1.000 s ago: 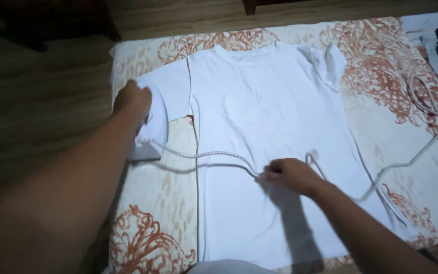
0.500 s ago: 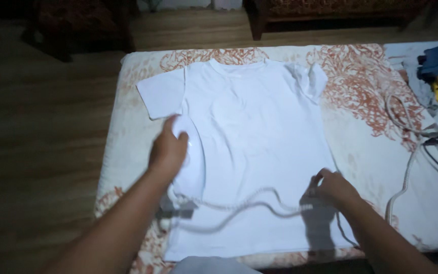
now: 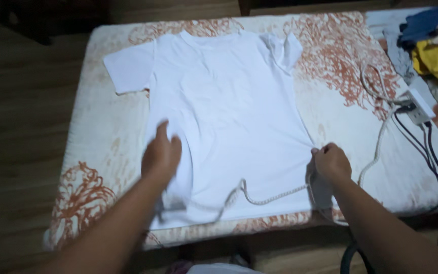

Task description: The person irons a white t-shirt on a bed, smoothing the fabric and using an electric iron to remove wrinkles. After ironing, the person places the t-shirt on a hanger and hangs it on a clothes rack.

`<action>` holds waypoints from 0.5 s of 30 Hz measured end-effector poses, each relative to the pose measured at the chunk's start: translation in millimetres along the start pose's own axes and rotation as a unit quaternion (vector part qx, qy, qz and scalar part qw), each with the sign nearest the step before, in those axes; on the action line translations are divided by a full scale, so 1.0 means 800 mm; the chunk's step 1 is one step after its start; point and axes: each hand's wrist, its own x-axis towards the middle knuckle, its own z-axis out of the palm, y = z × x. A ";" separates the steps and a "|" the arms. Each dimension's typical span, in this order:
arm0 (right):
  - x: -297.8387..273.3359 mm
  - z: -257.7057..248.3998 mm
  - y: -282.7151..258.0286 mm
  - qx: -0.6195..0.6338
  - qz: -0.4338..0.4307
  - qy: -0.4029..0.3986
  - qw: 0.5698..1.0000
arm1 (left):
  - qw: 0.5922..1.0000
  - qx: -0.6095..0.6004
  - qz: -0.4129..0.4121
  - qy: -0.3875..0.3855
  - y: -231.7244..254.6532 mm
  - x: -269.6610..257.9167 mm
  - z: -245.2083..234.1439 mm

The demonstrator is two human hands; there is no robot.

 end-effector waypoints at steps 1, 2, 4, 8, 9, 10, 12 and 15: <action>-0.006 -0.006 -0.001 0.004 -0.012 0.010 1.000 | 1.000 -0.011 0.002 0.008 0.002 0.026 0.006; -0.016 -0.013 -0.005 0.007 -0.012 -0.001 1.000 | 1.000 0.004 0.008 0.017 0.007 0.057 0.014; -0.046 -0.027 -0.020 0.013 -0.009 -0.021 1.000 | 0.998 0.019 0.039 0.036 0.017 0.123 0.028; -0.101 -0.060 -0.030 -0.086 -0.046 -0.039 0.995 | 0.994 -0.016 0.093 0.062 0.039 0.252 0.050; -0.107 -0.065 -0.026 -0.099 -0.027 -0.062 0.993 | 0.987 -0.018 0.130 0.093 0.039 0.270 0.060; -0.110 -0.067 -0.019 -0.112 -0.010 -0.086 0.990 | 0.983 -0.023 0.148 0.103 0.042 0.281 0.062; -0.110 -0.070 0.006 -0.070 -0.002 -0.159 0.985 | 0.990 -0.012 0.121 0.078 0.050 0.287 0.055; -0.096 -0.061 0.042 0.004 0.004 -0.195 0.981 | 0.996 0.009 0.084 0.038 0.061 0.267 0.039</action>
